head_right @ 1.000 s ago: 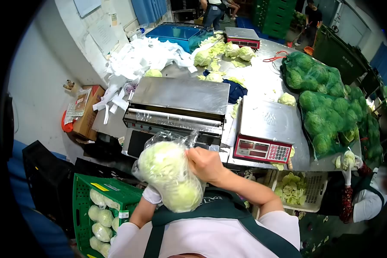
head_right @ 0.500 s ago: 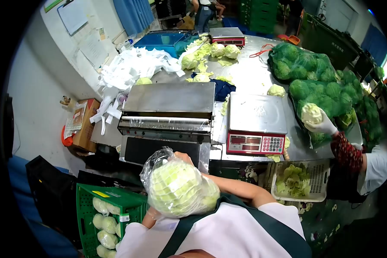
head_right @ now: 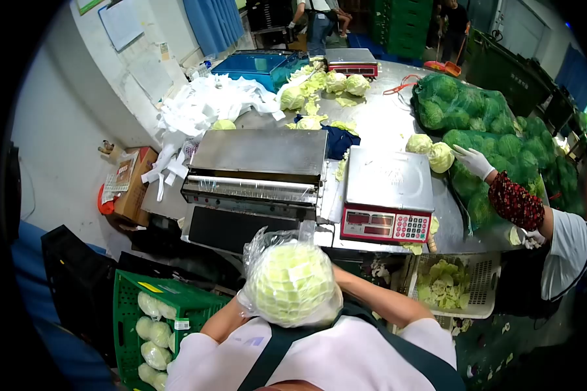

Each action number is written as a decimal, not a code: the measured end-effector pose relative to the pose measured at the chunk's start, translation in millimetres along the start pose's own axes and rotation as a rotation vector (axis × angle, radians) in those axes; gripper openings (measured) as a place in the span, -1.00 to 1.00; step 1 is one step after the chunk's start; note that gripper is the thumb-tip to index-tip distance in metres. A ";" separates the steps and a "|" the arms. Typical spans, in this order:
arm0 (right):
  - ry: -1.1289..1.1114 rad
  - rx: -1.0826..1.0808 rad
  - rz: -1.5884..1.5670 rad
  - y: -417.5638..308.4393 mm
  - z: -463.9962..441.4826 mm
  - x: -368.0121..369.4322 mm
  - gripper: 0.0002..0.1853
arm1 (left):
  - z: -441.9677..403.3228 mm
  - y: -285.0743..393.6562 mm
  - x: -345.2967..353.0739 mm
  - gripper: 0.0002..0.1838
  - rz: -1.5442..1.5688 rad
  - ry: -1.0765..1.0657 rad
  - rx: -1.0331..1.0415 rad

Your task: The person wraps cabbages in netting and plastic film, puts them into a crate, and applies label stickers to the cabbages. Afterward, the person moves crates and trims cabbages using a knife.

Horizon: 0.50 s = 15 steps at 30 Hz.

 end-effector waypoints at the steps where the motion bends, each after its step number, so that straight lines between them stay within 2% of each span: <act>1: 0.125 -0.031 0.043 -12.6 6.3 -20.9 -0.75 | -1.0 -2.1 2.3 -0.44 -0.010 -0.015 -0.013; 3: 0.178 -0.377 -0.110 -67.4 31.1 -65.0 -0.62 | -6.7 -11.2 7.2 -0.44 -0.027 -0.046 -0.033; 5: -0.240 -0.915 -0.240 -117.7 56.3 -66.4 -0.49 | -15.6 -18.2 13.8 -0.44 -0.042 -0.075 -0.045; 6: -0.609 -1.015 -0.191 -135.3 54.5 -50.3 -0.38 | -20.4 -21.5 16.3 -0.44 -0.052 -0.087 -0.045; 7: -0.825 -1.004 -0.136 -151.9 51.8 -27.5 -0.36 | -23.2 -24.5 18.8 -0.44 -0.066 -0.095 -0.046; 9: -0.993 -1.074 0.087 -142.3 29.3 -4.5 -0.25 | -25.2 -27.1 20.3 -0.44 -0.089 -0.089 -0.039; 10: -0.995 -1.081 0.085 -136.0 27.9 -2.5 -0.25 | -24.2 -26.1 20.5 -0.44 -0.090 -0.078 -0.040; 12: -0.983 -0.479 -0.597 -105.4 15.0 6.3 -0.11 | -21.7 -27.1 18.2 -0.44 -0.107 -0.061 -0.024; 13: -0.984 -0.401 -0.675 -86.2 10.8 8.9 0.01 | -20.7 -28.6 16.3 -0.44 -0.121 -0.054 -0.016; 15: -0.921 -0.384 -0.796 -66.4 10.2 2.8 0.01 | -20.3 -32.1 12.2 -0.44 -0.168 -0.040 0.015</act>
Point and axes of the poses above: each hand's wrist, its own z-axis away from the middle knuckle, its own x-axis out of the palm, y = z × x, the point moved 4 cm from there along -z, towards the middle knuckle, and after that the axes turned 13 degrees about -y, right-handed, at the moved point
